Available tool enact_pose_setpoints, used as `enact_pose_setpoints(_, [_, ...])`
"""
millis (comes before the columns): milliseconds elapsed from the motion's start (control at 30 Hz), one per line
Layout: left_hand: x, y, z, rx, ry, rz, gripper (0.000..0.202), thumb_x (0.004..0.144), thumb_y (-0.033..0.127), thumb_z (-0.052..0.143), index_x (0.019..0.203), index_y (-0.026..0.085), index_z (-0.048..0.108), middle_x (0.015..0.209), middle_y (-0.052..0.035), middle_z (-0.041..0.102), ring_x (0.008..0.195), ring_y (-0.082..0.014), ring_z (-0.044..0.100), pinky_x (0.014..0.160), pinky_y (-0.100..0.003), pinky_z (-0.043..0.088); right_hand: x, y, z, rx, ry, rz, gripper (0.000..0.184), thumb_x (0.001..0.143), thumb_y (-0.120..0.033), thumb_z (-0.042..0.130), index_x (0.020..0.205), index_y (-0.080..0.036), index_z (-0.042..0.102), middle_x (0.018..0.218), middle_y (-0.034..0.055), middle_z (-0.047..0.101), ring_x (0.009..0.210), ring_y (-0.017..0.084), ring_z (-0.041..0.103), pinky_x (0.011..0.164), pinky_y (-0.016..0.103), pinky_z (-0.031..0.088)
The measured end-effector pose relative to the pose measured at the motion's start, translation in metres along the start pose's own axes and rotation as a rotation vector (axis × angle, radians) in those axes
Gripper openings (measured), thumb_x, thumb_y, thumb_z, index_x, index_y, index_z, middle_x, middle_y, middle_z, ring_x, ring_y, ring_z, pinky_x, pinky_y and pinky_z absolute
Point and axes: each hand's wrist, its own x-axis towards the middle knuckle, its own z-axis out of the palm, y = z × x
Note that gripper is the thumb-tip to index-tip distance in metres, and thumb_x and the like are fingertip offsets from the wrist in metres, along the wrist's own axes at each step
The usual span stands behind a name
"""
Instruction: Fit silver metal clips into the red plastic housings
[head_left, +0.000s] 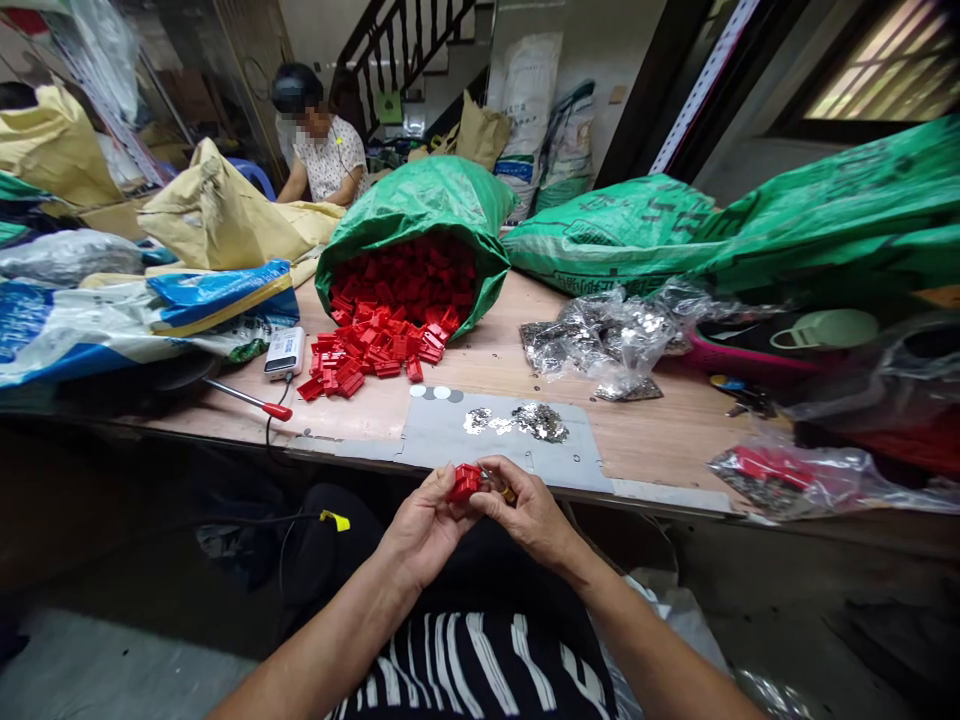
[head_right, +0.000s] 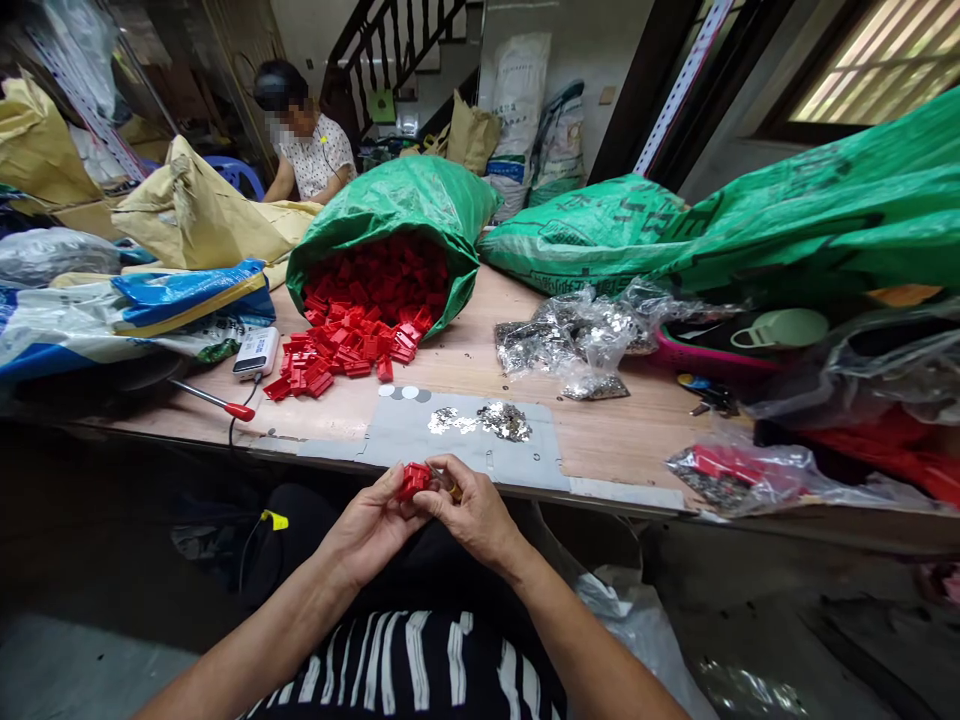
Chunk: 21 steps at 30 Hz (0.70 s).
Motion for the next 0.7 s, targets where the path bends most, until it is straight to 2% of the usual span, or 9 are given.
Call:
enact_pose_setpoints(100, [-0.002, -0.003, 0.000, 0.027, 0.012, -0.003, 0.013, 0.080, 0.025, 0.069, 0.084, 0.014, 0.063, 0.084, -0.0047, 0.070, 0.077, -0.0144, 0.067, 0.081, -0.029, 0.052, -0.001, 0.006, 0.002, -0.042, 0.025, 0.020, 0.033, 0.082, -0.042, 0.063, 0.106, -0.020, 0.058, 0.065, -0.0050, 0.049, 0.059, 0.011, 0.044, 0.058, 0.022, 0.039])
enact_pose_setpoints(200, [-0.003, -0.007, -0.001, 0.031, 0.048, -0.017, 0.014, 0.078, 0.026, 0.071, 0.084, 0.016, 0.062, 0.085, -0.0026, 0.069, 0.076, -0.0130, 0.066, 0.084, -0.031, 0.051, -0.002, 0.010, 0.002, -0.052, 0.041, 0.005, 0.030, 0.082, -0.040, 0.063, 0.105, -0.021, 0.058, 0.064, -0.0056, 0.047, 0.058, 0.011, 0.044, 0.057, 0.022, 0.039])
enact_pose_setpoints(300, [-0.004, -0.011, -0.002, 0.034, 0.066, -0.023, 0.017, 0.075, 0.025, 0.074, 0.082, 0.017, 0.061, 0.084, -0.0010, 0.068, 0.075, -0.0127, 0.065, 0.086, -0.034, 0.049, -0.005, 0.013, 0.001, -0.077, 0.094, -0.064, 0.027, 0.081, -0.039, 0.065, 0.101, -0.022, 0.060, 0.080, -0.0001, 0.059, 0.074, 0.015, 0.055, 0.071, 0.026, 0.046])
enact_pose_setpoints(400, [-0.005, -0.015, -0.002, 0.059, 0.059, -0.048, 0.021, 0.073, 0.028, 0.076, 0.077, 0.017, 0.058, 0.081, 0.0004, 0.067, 0.074, -0.0122, 0.064, 0.085, -0.033, 0.048, -0.011, 0.016, 0.000, -0.064, 0.148, -0.081, 0.027, 0.080, -0.036, 0.066, 0.102, -0.022, 0.060, 0.099, 0.0044, 0.063, 0.091, 0.019, 0.059, 0.083, 0.031, 0.047])
enact_pose_setpoints(533, [-0.008, -0.023, -0.001, 0.166, 0.010, -0.104, 0.024, 0.073, 0.030, 0.075, 0.070, 0.016, 0.056, 0.077, 0.0001, 0.064, 0.073, -0.0119, 0.061, 0.080, -0.030, 0.046, -0.025, 0.024, -0.004, 0.051, 0.188, -0.025, 0.025, 0.079, -0.036, 0.066, 0.097, -0.021, 0.056, 0.093, 0.0030, 0.064, 0.086, 0.018, 0.061, 0.079, 0.029, 0.050])
enact_pose_setpoints(633, [-0.011, -0.027, 0.002, 0.358, -0.026, -0.116, 0.019, 0.074, 0.031, 0.073, 0.083, 0.018, 0.063, 0.091, -0.0040, 0.065, 0.084, -0.0159, 0.060, 0.078, -0.030, 0.044, -0.038, 0.029, -0.013, 0.052, 0.234, -0.013, 0.022, 0.080, -0.037, 0.065, 0.092, -0.020, 0.055, 0.090, 0.0033, 0.063, 0.084, 0.017, 0.061, 0.076, 0.027, 0.050])
enact_pose_setpoints(700, [-0.012, -0.024, 0.009, 0.545, 0.002, -0.004, 0.028, 0.071, 0.029, 0.076, 0.096, 0.020, 0.067, 0.103, -0.0068, 0.065, 0.097, -0.0200, 0.058, 0.083, -0.030, 0.042, -0.049, 0.035, -0.022, 0.004, 0.278, 0.016, 0.023, 0.079, -0.038, 0.065, 0.089, -0.020, 0.056, 0.088, 0.0035, 0.064, 0.080, 0.017, 0.062, 0.073, 0.026, 0.051])
